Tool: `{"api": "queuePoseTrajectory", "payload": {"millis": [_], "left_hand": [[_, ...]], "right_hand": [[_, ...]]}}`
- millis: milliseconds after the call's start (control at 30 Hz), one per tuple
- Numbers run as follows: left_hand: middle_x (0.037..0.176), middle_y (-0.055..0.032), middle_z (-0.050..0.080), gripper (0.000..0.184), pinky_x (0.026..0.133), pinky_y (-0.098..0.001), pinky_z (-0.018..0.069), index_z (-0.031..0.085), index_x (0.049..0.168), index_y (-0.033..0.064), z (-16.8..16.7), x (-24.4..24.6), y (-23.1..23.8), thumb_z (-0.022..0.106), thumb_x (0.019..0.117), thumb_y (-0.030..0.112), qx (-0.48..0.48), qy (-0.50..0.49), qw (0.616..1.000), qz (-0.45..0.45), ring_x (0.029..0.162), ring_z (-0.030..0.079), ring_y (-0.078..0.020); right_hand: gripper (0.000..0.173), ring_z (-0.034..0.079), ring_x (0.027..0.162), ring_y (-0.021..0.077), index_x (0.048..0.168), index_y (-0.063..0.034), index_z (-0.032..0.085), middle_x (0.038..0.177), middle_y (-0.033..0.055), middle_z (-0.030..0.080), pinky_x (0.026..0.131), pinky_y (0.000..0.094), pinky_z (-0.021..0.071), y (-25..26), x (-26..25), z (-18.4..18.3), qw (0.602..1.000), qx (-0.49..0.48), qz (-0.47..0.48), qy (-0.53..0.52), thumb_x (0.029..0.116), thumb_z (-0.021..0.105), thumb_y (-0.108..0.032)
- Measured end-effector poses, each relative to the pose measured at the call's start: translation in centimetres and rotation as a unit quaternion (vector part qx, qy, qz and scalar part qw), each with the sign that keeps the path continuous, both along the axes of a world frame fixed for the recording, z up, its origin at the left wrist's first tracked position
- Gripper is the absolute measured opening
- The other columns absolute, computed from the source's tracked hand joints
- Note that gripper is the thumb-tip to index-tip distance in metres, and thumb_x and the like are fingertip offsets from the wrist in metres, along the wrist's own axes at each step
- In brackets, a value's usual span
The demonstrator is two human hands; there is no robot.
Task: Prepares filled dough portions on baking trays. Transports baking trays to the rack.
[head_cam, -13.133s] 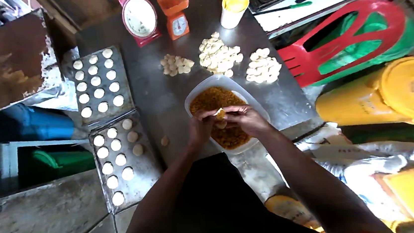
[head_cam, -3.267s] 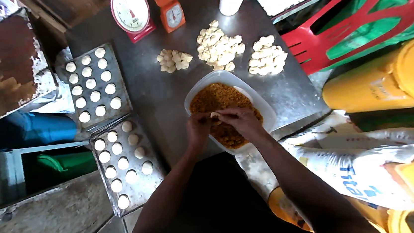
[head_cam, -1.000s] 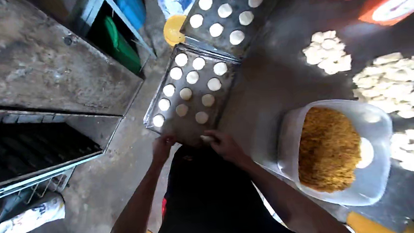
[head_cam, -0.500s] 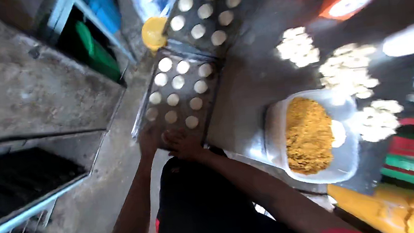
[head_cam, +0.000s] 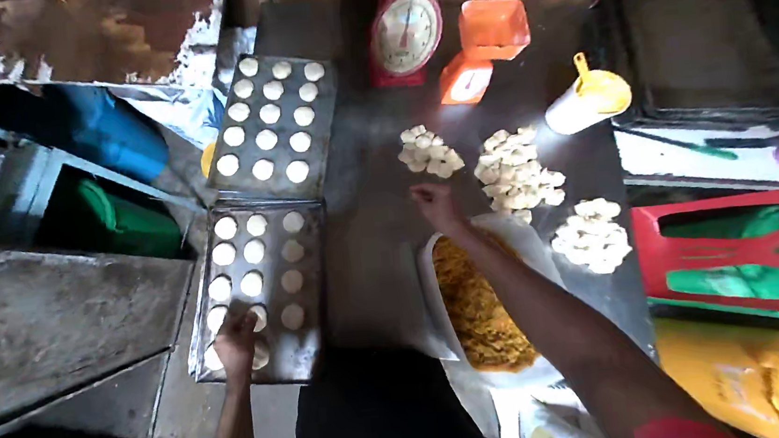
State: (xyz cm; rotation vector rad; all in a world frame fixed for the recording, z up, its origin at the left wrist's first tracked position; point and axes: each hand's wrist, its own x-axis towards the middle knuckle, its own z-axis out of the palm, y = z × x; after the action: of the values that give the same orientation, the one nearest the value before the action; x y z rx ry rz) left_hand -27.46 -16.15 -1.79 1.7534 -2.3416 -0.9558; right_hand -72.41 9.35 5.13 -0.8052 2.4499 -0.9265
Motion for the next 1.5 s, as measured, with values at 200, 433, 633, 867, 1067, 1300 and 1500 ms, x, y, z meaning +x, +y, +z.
{"api": "queuePoseTrajectory", "payload": {"millis": [200,433,633,867,1067,1300,1500], "left_hand": [[0.106,-0.0209,0.071,0.034,0.089,-0.0572,0.0556,0.073,0.118,0.0030,2.7,-3.1,1.8,0.076,0.0923,0.024,-0.073,-0.042,0.996,0.021,0.094,0.070,-0.0348],[0.099,-0.0092,0.073,0.021,0.076,-0.0327,0.0638,0.073,0.114,0.0017,8.4,-8.6,6.0,0.069,0.0948,0.008,-0.051,0.155,0.985,-0.052,0.078,0.072,-0.0124],[0.107,-0.0072,0.072,0.026,0.084,-0.0289,0.0618,0.073,0.117,0.0060,12.9,-18.2,15.7,0.073,0.0918,0.010,0.133,0.215,0.926,-0.281,0.090,0.071,-0.0113],[0.140,-0.0170,0.061,0.046,0.109,-0.0402,0.0507,0.069,0.131,0.0056,13.6,-21.8,24.3,0.076,0.0855,0.002,0.227,0.304,0.738,-0.558,0.130,0.059,-0.0260],[0.138,-0.0203,0.061,0.052,0.106,-0.0371,0.0536,0.054,0.141,-0.0055,12.5,-18.0,24.6,0.068,0.0973,0.017,0.324,0.373,0.734,-0.467,0.123,0.063,-0.0224],[0.110,-0.0133,0.073,0.021,0.086,-0.0333,0.0625,0.074,0.113,-0.0014,10.9,-14.6,24.2,0.071,0.0921,0.001,0.329,0.354,0.776,-0.405,0.097,0.072,-0.0180],[0.103,-0.0114,0.072,0.018,0.077,-0.0347,0.0631,0.070,0.112,-0.0052,12.4,-15.5,21.3,0.066,0.0975,0.005,0.446,0.279,0.771,-0.358,0.085,0.071,-0.0168]], "right_hand": [[0.038,0.062,0.122,0.0397,0.127,-0.0167,0.072,0.134,0.0145,0.064,0.090,0.0636,0.0546,-5.6,-13.1,-6.0,0.967,0.146,0.119,0.172,0.0931,0.063,-0.002],[0.009,0.058,0.118,0.0466,0.095,-0.0006,0.075,0.111,0.0216,0.070,0.099,0.0682,0.0435,-10.0,-14.6,-6.3,0.927,0.198,0.219,0.233,0.0876,0.070,-0.002],[0.015,0.066,0.100,0.0329,0.108,-0.0043,0.069,0.113,0.0189,0.065,0.087,0.0516,0.0582,-5.5,-0.6,2.1,0.987,-0.140,0.057,0.056,0.0925,0.069,-0.006],[0.037,0.073,0.095,0.0220,0.131,-0.0090,0.066,0.119,0.0085,0.072,0.085,0.0424,0.0636,13.7,11.0,9.6,0.907,-0.325,-0.269,-0.006,0.0946,0.070,-0.006],[0.028,0.073,0.091,0.0225,0.121,0.0018,0.068,0.111,0.0128,0.073,0.081,0.0415,0.0652,17.8,24.6,8.7,0.902,-0.303,-0.307,-0.023,0.0931,0.068,-0.001],[0.019,0.074,0.081,0.0127,0.114,-0.0047,0.074,0.103,0.0055,0.076,0.071,0.0311,0.0655,13.2,29.8,5.0,0.900,-0.245,-0.361,-0.022,0.0983,0.065,-0.010],[0.028,0.072,0.092,0.0222,0.119,0.0020,0.066,0.105,0.0126,0.072,0.083,0.0401,0.0636,13.2,28.3,5.7,0.844,-0.311,-0.335,-0.281,0.0961,0.071,-0.014]]}}
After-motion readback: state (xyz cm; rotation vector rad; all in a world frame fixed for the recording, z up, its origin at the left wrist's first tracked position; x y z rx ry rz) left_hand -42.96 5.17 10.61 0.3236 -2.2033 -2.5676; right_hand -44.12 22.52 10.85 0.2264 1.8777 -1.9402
